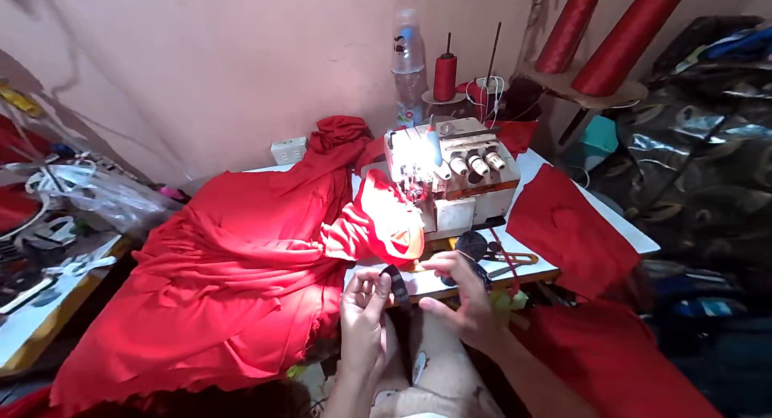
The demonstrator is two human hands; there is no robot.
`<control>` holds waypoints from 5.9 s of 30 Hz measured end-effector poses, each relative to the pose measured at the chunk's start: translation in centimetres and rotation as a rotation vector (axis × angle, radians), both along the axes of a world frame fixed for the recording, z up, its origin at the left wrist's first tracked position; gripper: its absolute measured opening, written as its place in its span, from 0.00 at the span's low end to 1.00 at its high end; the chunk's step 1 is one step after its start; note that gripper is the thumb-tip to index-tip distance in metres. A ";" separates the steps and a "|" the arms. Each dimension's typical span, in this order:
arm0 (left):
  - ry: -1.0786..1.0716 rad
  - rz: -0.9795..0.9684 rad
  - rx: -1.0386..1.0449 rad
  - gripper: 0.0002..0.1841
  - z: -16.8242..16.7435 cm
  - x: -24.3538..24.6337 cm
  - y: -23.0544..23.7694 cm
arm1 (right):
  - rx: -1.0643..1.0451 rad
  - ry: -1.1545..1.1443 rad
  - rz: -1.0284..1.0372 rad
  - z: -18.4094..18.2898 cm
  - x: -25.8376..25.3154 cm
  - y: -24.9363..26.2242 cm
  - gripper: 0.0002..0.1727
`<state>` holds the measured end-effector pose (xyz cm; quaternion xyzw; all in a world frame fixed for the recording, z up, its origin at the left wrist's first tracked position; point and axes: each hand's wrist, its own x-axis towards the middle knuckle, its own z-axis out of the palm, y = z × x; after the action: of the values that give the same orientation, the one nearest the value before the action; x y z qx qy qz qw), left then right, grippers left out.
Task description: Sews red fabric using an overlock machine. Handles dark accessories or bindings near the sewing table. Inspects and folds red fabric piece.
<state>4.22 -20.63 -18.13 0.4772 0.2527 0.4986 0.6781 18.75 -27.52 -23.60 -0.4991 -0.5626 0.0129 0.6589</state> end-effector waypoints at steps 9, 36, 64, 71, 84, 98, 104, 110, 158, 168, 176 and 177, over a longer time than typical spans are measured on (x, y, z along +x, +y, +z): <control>0.105 -0.020 0.182 0.16 -0.7 -1.8 0.2 | -0.104 0.146 0.306 2.3 -0.9 0.9 0.22; 0.004 -0.180 -0.045 0.09 -2.4 -2.7 -1.3 | 0.098 -0.031 -0.149 0.0 -4.8 -1.1 0.12; 0.103 -0.065 0.102 0.06 -3.7 -2.0 -2.2 | -0.055 0.133 -0.015 0.1 -3.8 -0.8 0.08; 0.124 -0.115 0.181 0.07 -4.3 -2.3 -2.0 | -0.020 -0.003 -0.066 0.0 -3.4 -0.7 0.09; 0.430 -0.188 1.161 0.05 -2.8 -2.4 1.0 | -0.044 -0.427 0.101 2.5 1.4 -2.5 0.07; 0.663 -0.056 1.524 0.15 -1.1 0.9 4.0 | 0.029 -0.303 -0.049 2.7 4.2 -1.8 0.06; 0.763 -0.079 1.677 0.15 1.0 2.0 8.0 | 0.018 -0.363 -0.504 3.0 7.1 2.2 0.07; 1.187 0.227 1.723 0.21 7.7 1.5 8.0 | 0.019 -0.546 -0.630 2.1 6.1 6.6 0.08; 0.975 -0.180 1.547 0.08 4.3 3.2 4.5 | -0.270 -0.532 -0.264 0.0 5.8 5.7 0.16; 0.983 0.035 1.650 0.10 -0.3 3.9 3.6 | -0.091 -0.354 -0.269 0.0 6.9 5.5 0.20; 0.974 0.362 1.609 0.10 -0.5 7.2 6.1 | -0.095 -0.353 -0.298 0.3 6.9 6.2 0.21; 0.973 0.388 1.624 0.11 -0.6 7.4 6.6 | -0.094 -0.356 -0.307 0.3 6.9 6.2 0.21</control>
<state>11.65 -14.07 -18.69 0.9048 0.1586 0.3725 -0.1318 25.63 -21.29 -23.35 -0.6035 -0.5862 -0.1495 0.5194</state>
